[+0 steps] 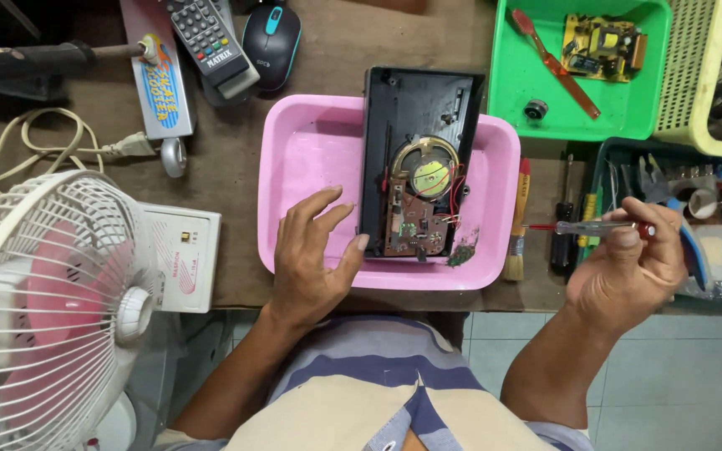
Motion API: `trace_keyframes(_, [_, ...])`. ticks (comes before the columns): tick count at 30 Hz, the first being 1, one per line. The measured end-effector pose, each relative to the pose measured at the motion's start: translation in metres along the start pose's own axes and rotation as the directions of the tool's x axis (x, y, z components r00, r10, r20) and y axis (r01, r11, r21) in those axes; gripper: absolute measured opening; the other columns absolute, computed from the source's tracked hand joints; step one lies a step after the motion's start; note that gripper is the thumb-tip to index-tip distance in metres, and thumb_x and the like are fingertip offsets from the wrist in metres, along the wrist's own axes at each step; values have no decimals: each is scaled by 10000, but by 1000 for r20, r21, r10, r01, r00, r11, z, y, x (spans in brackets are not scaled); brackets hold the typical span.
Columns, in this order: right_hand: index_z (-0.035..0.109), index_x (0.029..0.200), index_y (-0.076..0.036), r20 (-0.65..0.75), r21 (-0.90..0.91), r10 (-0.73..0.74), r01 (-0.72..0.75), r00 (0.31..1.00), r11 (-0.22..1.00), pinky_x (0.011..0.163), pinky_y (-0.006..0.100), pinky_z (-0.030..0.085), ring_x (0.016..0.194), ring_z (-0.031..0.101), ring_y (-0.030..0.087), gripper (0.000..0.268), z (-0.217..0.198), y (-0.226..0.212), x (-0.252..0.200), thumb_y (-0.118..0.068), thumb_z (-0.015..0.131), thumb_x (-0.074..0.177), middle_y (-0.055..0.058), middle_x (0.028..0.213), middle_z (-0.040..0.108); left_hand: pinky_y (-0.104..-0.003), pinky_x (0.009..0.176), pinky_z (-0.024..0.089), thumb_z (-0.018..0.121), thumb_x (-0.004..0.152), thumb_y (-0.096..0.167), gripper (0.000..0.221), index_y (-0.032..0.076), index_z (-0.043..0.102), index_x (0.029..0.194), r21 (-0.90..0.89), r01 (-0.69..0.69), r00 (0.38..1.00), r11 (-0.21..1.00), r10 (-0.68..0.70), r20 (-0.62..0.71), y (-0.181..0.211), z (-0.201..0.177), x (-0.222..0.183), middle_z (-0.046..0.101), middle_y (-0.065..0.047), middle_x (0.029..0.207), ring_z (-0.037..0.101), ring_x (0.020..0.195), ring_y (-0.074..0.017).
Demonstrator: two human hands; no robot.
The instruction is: Repairing an electronic device by inspecting and adjusting the internal circuit board and components.
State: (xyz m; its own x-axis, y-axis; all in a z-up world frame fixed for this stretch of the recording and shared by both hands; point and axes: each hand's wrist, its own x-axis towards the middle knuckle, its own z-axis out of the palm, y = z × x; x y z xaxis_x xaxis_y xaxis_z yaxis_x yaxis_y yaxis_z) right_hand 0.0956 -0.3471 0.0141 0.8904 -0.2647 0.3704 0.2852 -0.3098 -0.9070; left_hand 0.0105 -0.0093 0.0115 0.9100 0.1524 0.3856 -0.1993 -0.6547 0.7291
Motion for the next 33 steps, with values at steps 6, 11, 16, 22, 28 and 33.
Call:
trace_keyframes(6, [588, 1155, -104, -17, 167, 179, -174, 984, 971, 467, 245, 393, 557, 506, 119, 493, 8, 0, 8, -533, 762, 986, 35, 792, 508, -453, 1137, 515, 803, 962, 214, 579, 41, 514, 1433, -23, -40, 996, 999, 42, 83, 4, 10, 6, 488, -226, 1481, 558, 1360, -354])
trace_keyframes(11, [540, 1102, -110, -55, 233, 268, -249, 962, 940, 425, 257, 408, 507, 501, 134, 443, 20, 1, 11, -504, 721, 1013, 74, 712, 523, -488, 1215, 469, 893, 914, 339, 827, 66, 410, 1528, 20, -107, 978, 994, 102, 180, -2, 16, 5, 381, -252, 1592, 457, 1488, -377])
trace_keyframes(16, [539, 1098, -115, -66, 294, 333, -300, 941, 907, 392, 265, 412, 561, 555, 123, 500, 23, 15, 9, -552, 742, 961, 69, 761, 556, -497, 1207, 482, 932, 866, 420, 967, 69, 353, 1556, 80, -130, 965, 988, 108, 238, 0, 15, 1, 358, -267, 1613, 453, 1502, -397])
trace_keyframes(22, [542, 1111, -126, -6, 364, 470, -436, 883, 823, 342, 273, 372, 448, 526, 169, 622, 28, 15, 16, -668, 729, 870, 92, 674, 583, -487, 1153, 512, 900, 863, 484, 1003, 85, 324, 1580, 185, -116, 960, 976, 62, 273, -1, 20, -7, 364, -242, 1622, 479, 1479, -382])
trace_keyframes(28, [556, 1115, -110, 34, 377, 474, -450, 880, 809, 367, 283, 412, 467, 530, 171, 608, 32, 13, 16, -650, 714, 886, 102, 669, 576, -469, 1137, 521, 913, 873, 440, 984, 57, 336, 1572, 220, -117, 962, 969, 56, 266, 0, 24, -7, 365, -229, 1630, 506, 1465, -371])
trace_keyframes(33, [539, 1116, -118, 65, 373, 400, -394, 914, 840, 366, 289, 426, 483, 557, 190, 570, 39, 9, 17, -629, 705, 925, 121, 695, 578, -469, 1175, 509, 909, 880, 438, 996, 52, 312, 1578, 211, -122, 964, 970, 65, 257, -2, 23, -7, 369, -225, 1623, 496, 1474, -365])
